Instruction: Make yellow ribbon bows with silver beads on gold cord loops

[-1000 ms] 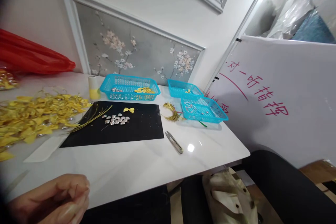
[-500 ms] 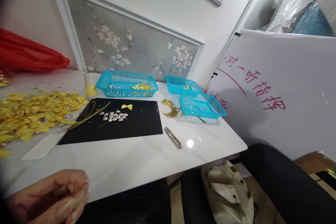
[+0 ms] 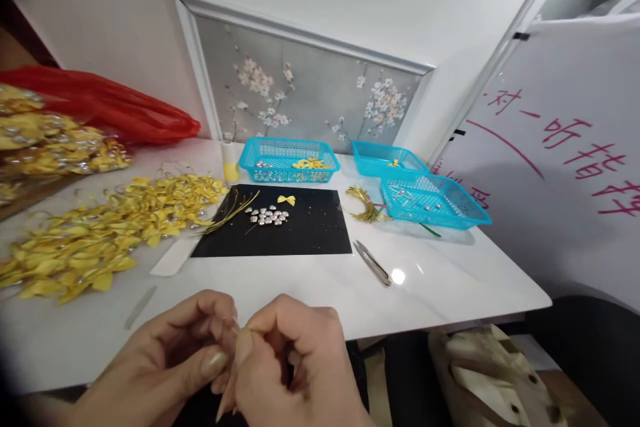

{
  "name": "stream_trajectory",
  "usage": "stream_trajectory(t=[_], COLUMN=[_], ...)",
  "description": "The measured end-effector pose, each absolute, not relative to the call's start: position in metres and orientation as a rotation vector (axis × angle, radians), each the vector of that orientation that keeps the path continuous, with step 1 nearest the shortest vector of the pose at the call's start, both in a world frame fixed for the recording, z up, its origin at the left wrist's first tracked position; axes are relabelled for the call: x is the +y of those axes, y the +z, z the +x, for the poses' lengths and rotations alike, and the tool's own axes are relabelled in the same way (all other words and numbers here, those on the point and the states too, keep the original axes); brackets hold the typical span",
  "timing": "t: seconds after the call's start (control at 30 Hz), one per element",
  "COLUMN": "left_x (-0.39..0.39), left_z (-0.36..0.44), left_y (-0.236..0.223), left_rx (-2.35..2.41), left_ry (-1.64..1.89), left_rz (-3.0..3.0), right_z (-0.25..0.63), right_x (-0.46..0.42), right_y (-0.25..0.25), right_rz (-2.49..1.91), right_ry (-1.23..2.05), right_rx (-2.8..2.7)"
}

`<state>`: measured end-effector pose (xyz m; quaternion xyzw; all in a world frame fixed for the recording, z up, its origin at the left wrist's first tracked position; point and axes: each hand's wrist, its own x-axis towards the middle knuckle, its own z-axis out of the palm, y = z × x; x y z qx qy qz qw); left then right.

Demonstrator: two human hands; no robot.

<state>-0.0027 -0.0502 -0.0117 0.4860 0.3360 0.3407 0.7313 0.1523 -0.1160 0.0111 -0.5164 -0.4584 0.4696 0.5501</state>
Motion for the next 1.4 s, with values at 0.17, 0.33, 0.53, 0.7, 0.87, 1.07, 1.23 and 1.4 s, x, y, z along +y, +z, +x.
stream_trajectory(t=[0.17, 0.33, 0.53, 0.7, 0.87, 1.07, 1.23, 1.4], left_x=[-0.052, -0.054, -0.053, -0.054, -0.054, -0.054, -0.053, -0.054], left_z=[-0.004, -0.003, -0.004, -0.004, -0.004, -0.005, -0.006, -0.004], left_y=[-0.015, -0.014, -0.013, -0.013, -0.015, -0.018, -0.02, -0.017], left_rx=[0.646, 0.632, 0.665, 0.668, 0.662, 0.651, 0.645, 0.666], left_ry=[0.739, 0.753, 0.755, 0.755, 0.748, 0.74, 0.739, 0.742], left_rz=[1.065, 1.023, 1.032, 1.024, 1.02, 1.023, 1.039, 1.037], right_z=[0.146, 0.144, 0.142, 0.142, 0.143, 0.143, 0.143, 0.143], right_x=[-0.11, -0.11, -0.109, -0.109, -0.108, -0.106, -0.106, -0.106], right_y=[0.023, 0.022, 0.02, 0.018, 0.021, 0.02, 0.011, 0.006], right_rz=[-1.274, -1.32, -1.376, -1.385, -1.363, -1.345, -1.345, -1.346], right_ry=[1.152, 1.136, 1.101, 1.087, 1.127, 1.137, 1.119, 1.11], right_rx=[-1.036, -1.031, -1.083, -1.094, -1.087, -1.091, -1.103, -1.088])
